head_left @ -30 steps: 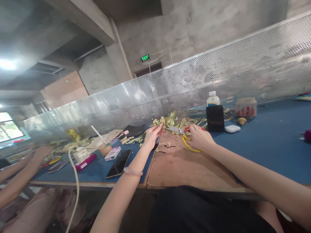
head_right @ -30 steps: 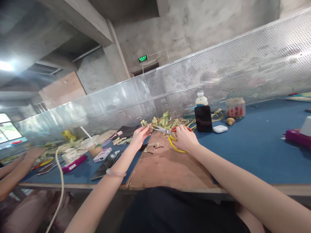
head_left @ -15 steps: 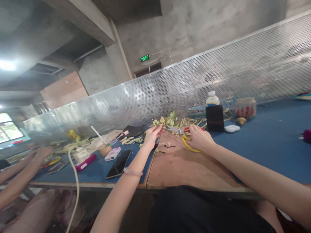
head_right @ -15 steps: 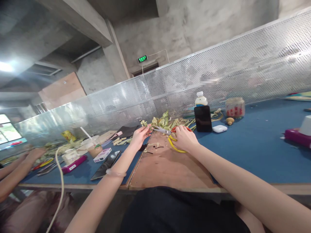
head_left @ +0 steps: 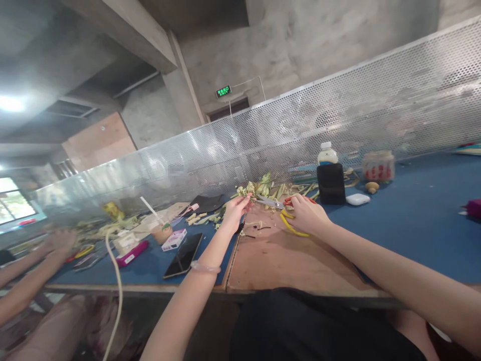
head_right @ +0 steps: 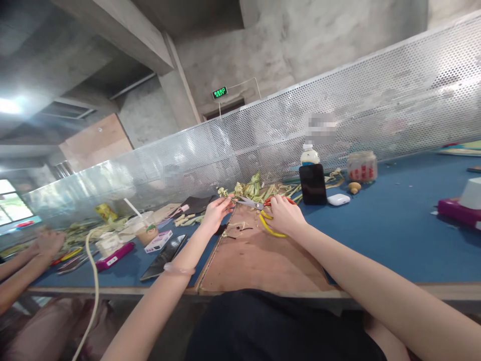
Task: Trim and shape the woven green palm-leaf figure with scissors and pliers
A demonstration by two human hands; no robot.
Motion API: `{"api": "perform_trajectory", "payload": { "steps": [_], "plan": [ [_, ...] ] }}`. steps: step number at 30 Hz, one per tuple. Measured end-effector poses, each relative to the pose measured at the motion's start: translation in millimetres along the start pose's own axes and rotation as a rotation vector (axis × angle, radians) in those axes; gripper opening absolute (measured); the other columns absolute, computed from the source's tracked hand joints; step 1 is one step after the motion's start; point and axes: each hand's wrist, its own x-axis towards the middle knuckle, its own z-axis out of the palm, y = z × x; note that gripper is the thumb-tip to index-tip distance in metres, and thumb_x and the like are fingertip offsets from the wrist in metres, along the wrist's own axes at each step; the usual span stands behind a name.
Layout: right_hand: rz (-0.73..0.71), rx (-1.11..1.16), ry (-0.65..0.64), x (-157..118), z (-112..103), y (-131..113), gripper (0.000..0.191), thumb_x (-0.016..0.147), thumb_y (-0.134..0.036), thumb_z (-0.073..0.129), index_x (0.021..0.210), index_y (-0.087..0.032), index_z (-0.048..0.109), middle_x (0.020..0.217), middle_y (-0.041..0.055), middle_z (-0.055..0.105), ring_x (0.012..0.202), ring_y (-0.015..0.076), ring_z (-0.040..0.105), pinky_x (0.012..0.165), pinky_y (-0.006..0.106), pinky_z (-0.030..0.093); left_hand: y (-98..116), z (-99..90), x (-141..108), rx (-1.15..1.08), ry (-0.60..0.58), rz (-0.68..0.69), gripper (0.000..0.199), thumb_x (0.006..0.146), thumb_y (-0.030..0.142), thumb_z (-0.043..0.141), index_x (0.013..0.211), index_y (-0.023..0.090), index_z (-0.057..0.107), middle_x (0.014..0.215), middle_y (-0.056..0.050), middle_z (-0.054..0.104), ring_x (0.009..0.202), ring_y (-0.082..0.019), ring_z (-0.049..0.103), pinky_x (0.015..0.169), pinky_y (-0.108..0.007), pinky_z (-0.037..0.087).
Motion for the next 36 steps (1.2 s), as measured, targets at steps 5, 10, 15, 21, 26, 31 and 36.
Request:
{"api": "perform_trajectory", "payload": {
  "steps": [5,10,15,21,26,31,36],
  "plan": [
    [-0.004,-0.006,0.018,-0.5,0.1,0.3,0.039,0.079,-0.050,0.040,0.098,-0.017,0.047,0.100,0.0116,0.054,0.093,0.0239,0.053,0.063,0.029,0.041,0.2,0.3,-0.2,-0.001,-0.001,-0.008,0.029,0.064,0.028,0.068,0.090,0.015,0.068,0.081,-0.006,0.065,0.070,-0.012,0.058,0.063,-0.023,0.045],
    [-0.003,-0.053,0.037,-1.1,-0.5,0.9,0.040,0.079,-0.051,0.039,0.095,-0.016,0.048,0.098,0.0123,0.054,0.090,0.0245,0.053,0.061,0.029,0.041,-0.9,-0.4,0.1,0.013,-0.013,0.004,0.028,0.065,0.028,0.067,0.090,0.015,0.068,0.082,-0.006,0.065,0.070,-0.012,0.058,0.064,-0.024,0.045],
    [-0.025,-0.065,0.025,-1.0,-2.2,1.0,0.039,0.080,-0.051,0.039,0.094,-0.015,0.048,0.099,0.0132,0.054,0.092,0.0250,0.053,0.062,0.029,0.040,-0.6,-0.4,-0.5,0.030,-0.030,0.007,0.029,0.064,0.029,0.068,0.089,0.015,0.068,0.086,-0.008,0.066,0.070,-0.013,0.058,0.064,-0.025,0.045],
    [-0.026,-0.058,0.013,-0.3,-2.0,1.6,0.039,0.079,-0.051,0.040,0.094,-0.016,0.048,0.100,0.0132,0.054,0.091,0.0248,0.053,0.063,0.029,0.041,-1.7,-2.8,0.8,0.037,-0.074,0.013,0.029,0.067,0.030,0.065,0.092,0.014,0.067,0.091,-0.009,0.066,0.072,-0.013,0.058,0.065,-0.024,0.045],
    [-0.059,-0.053,0.011,-0.6,-1.9,2.2,0.040,0.079,-0.051,0.040,0.095,-0.015,0.048,0.100,0.0124,0.054,0.090,0.0246,0.054,0.061,0.029,0.040,-1.9,-1.3,-0.4,0.049,-0.095,-0.009,0.029,0.067,0.028,0.065,0.092,0.014,0.067,0.090,-0.009,0.066,0.071,-0.012,0.057,0.065,-0.024,0.045],
    [-0.051,-0.040,0.000,-0.9,-4.5,-2.0,0.040,0.079,-0.051,0.039,0.095,-0.016,0.049,0.100,0.0124,0.054,0.088,0.0236,0.055,0.059,0.028,0.040,-1.2,0.5,-1.0,0.026,-0.090,-0.007,0.028,0.066,0.028,0.066,0.091,0.014,0.068,0.090,-0.009,0.066,0.069,-0.012,0.058,0.065,-0.025,0.045],
    [-0.031,-0.026,0.021,-0.6,-3.1,-1.1,0.040,0.079,-0.051,0.040,0.098,-0.017,0.048,0.101,0.0113,0.054,0.091,0.0235,0.054,0.060,0.028,0.040,-2.4,-2.5,1.6,0.008,-0.084,0.024,0.030,0.067,0.029,0.065,0.092,0.013,0.067,0.093,-0.011,0.066,0.071,-0.013,0.058,0.065,-0.024,0.045]
  ]
}}
